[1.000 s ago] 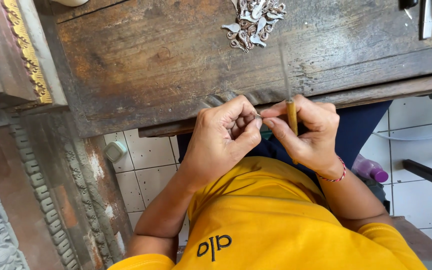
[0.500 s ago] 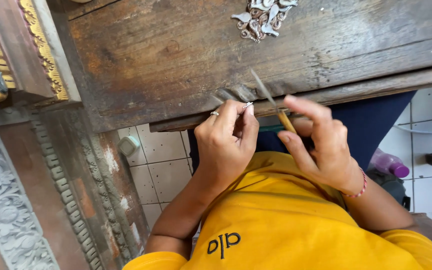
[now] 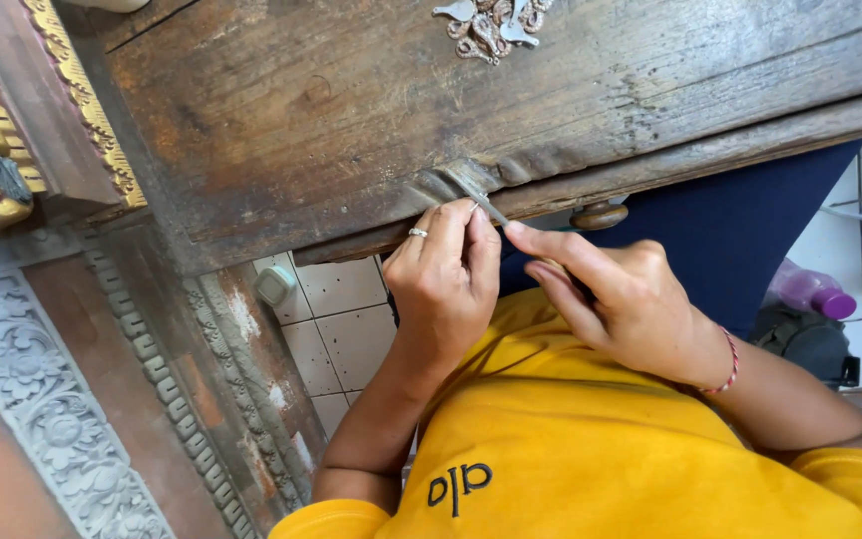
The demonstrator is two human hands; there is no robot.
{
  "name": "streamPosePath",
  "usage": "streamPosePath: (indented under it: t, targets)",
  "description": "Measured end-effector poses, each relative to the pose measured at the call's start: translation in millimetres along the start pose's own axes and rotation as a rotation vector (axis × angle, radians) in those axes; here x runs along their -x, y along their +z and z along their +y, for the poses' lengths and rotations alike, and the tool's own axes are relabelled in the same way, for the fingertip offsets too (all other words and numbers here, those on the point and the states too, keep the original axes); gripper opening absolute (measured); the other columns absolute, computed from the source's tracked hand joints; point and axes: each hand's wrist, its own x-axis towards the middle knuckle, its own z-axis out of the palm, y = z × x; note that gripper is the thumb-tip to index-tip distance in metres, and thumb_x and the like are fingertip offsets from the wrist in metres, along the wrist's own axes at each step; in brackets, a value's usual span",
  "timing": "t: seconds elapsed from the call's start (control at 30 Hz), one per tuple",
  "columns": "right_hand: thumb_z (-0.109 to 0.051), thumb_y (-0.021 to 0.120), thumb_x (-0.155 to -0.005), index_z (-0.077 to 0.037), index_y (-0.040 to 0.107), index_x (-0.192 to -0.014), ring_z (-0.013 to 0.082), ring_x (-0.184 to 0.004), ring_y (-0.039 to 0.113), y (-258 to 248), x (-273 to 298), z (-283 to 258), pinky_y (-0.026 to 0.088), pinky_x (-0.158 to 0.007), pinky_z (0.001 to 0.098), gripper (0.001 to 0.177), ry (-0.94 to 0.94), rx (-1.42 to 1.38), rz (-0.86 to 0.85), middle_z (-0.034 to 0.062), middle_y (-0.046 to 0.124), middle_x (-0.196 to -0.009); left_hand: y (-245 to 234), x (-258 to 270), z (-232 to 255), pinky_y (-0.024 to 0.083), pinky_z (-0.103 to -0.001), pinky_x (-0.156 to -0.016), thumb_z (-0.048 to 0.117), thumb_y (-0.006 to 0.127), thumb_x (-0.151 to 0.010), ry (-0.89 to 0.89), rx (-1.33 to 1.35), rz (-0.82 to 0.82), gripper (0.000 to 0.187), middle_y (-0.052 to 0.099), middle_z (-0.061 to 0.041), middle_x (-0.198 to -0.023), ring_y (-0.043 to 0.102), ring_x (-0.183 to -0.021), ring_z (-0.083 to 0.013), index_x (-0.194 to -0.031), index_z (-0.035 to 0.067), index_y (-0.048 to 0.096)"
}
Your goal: Filing and smoothing the edges of small silver jewelry components using a needle file at a wooden workbench.
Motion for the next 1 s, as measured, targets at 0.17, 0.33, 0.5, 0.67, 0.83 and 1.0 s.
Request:
streamPosePath:
  t: [0.17,0.33,0.5,0.67,0.83,1.0]
  targets:
    - [-0.011,0.061,-0.1,-0.005,0.061,-0.137,0.012,-0.05,0.062,-12.9,11.0,-5.9,0.048,-0.052,0.0266,0.037,0.061,-0.077,-0.058,0.0033,0.077,-0.101,-2.8,-1.7,0.8,0.047,-0.038,-0.063,0.004,0.052,-0.101,-0.037,0.003,-0.034,0.011,0.059,-0.009,-0.077,0.059,-0.067,-0.0286,-0.092,0.003,0.058]
    - [-0.008,0.064,-0.099,-0.006,0.06,-0.139,0.0127,-0.058,0.068,-2.7,6.3,-3.3,0.051,-0.056,0.0282,0.04,0.067,-0.02,-0.039,0.0055,0.078,-0.099,-1.3,0.5,0.0,0.051,-0.039,-0.066,0.006,0.051,-0.104,-0.014,0.007,-0.029,0.014,0.063,-0.011,-0.08,0.063,-0.07,-0.0305,-0.097,0.0,0.061]
    - [-0.013,0.059,-0.099,-0.009,0.061,-0.138,0.0112,-0.045,0.062,-20.6,11.0,-11.5,0.047,-0.047,0.0271,0.039,0.113,-0.066,-0.122,-0.0002,0.077,-0.087,-1.4,0.0,0.0,0.049,-0.036,-0.062,0.002,0.055,-0.1,-0.037,0.001,-0.007,0.009,0.06,-0.008,-0.077,0.059,-0.066,-0.0263,-0.093,0.002,0.06]
    - [-0.006,0.064,-0.101,-0.003,0.06,-0.139,0.0139,-0.073,0.073,9.7,3.2,2.8,0.056,-0.067,0.0275,0.038,0.037,-0.02,0.033,0.0094,0.076,-0.115,-0.6,-1.2,2.8,0.051,-0.035,-0.064,0.006,0.054,-0.103,-0.034,0.008,0.0,0.012,0.065,-0.008,-0.08,0.063,-0.068,-0.025,-0.096,0.001,0.063]
    - [-0.007,0.063,-0.101,-0.001,0.059,-0.137,0.0115,-0.065,0.07,18.0,6.1,3.7,0.054,-0.063,0.0266,0.037,-0.008,-0.045,0.039,0.0099,0.077,-0.117,-5.6,-9.2,3.3,0.04,-0.038,-0.058,0.002,0.054,-0.097,-0.078,0.038,-0.003,0.017,0.05,-0.009,-0.069,0.05,-0.059,-0.0277,-0.08,0.005,0.052]
    - [-0.005,0.069,-0.094,-0.002,0.068,-0.131,0.021,-0.039,0.057,18.0,-15.1,12.7,0.049,-0.045,0.0307,0.037,0.006,-0.162,0.231,-0.0025,0.056,-0.052,-13.0,-18.3,4.4,0.052,-0.04,-0.053,0.008,0.058,-0.099,-0.127,0.24,0.064,0.014,0.054,-0.011,-0.06,0.063,-0.058,-0.0355,-0.085,0.006,0.06]
